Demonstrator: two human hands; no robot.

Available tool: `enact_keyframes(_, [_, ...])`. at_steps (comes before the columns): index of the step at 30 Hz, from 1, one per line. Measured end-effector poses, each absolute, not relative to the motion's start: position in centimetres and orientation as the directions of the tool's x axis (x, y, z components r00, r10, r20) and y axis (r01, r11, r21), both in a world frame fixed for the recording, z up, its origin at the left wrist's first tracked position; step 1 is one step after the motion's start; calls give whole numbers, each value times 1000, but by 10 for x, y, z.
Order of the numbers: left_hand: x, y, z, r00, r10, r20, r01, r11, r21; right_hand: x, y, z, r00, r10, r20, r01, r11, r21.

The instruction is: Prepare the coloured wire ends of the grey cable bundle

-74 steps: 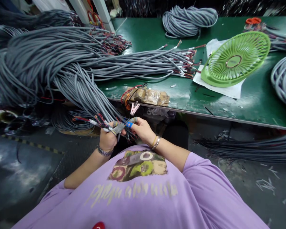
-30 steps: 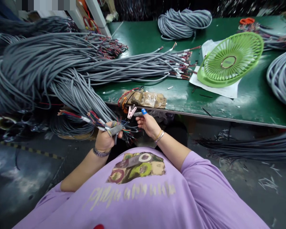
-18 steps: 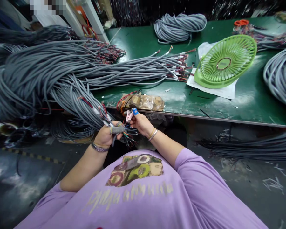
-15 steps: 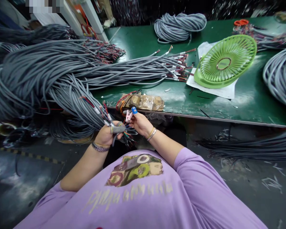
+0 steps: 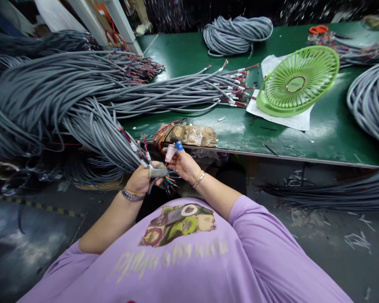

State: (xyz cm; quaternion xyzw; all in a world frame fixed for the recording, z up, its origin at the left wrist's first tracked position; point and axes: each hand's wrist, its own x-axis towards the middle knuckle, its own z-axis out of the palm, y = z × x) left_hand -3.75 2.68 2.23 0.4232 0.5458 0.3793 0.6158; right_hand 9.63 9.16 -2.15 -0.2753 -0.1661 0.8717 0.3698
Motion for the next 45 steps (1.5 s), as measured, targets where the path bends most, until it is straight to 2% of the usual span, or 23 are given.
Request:
enact_keyframes(7, [-38, 13, 25, 109, 957, -270, 35, 267, 963, 110, 88, -20, -696, 657, -290, -476, -725, -499])
enact_keyframes(15, [-31, 9, 20, 12, 985, -171, -10, 171, 985, 110, 85, -21, -572, 780, -254, -532, -588, -609])
enact_keyframes(20, [-28, 12, 22, 10, 982, -190, -18, 191, 981, 106, 86, -22, -559, 790, -252, -512, -568, -645])
enact_keyframes(26, [-30, 14, 18, -12, 974, -227, -89, 226, 970, 98, 91, -33, -469, 863, -189, -530, -446, -721])
enact_keyframes(30, [-30, 15, 17, -10, 972, -234, -75, 232, 970, 94, 94, -33, -559, 782, -274, -528, -591, -610])
enact_keyframes(33, [-28, 16, 19, -17, 973, -228, -43, 227, 973, 91, 96, -31, -563, 768, -305, -570, -628, -530])
enact_keyframes(39, [-27, 15, 19, -11, 973, -231, -22, 230, 973, 89, 94, -27, -541, 780, -314, -613, -622, -487])
enact_keyframes(45, [-32, 12, 15, 8, 980, -200, 12, 200, 980, 94, 91, -26, -604, 720, -342, -565, -690, -453])
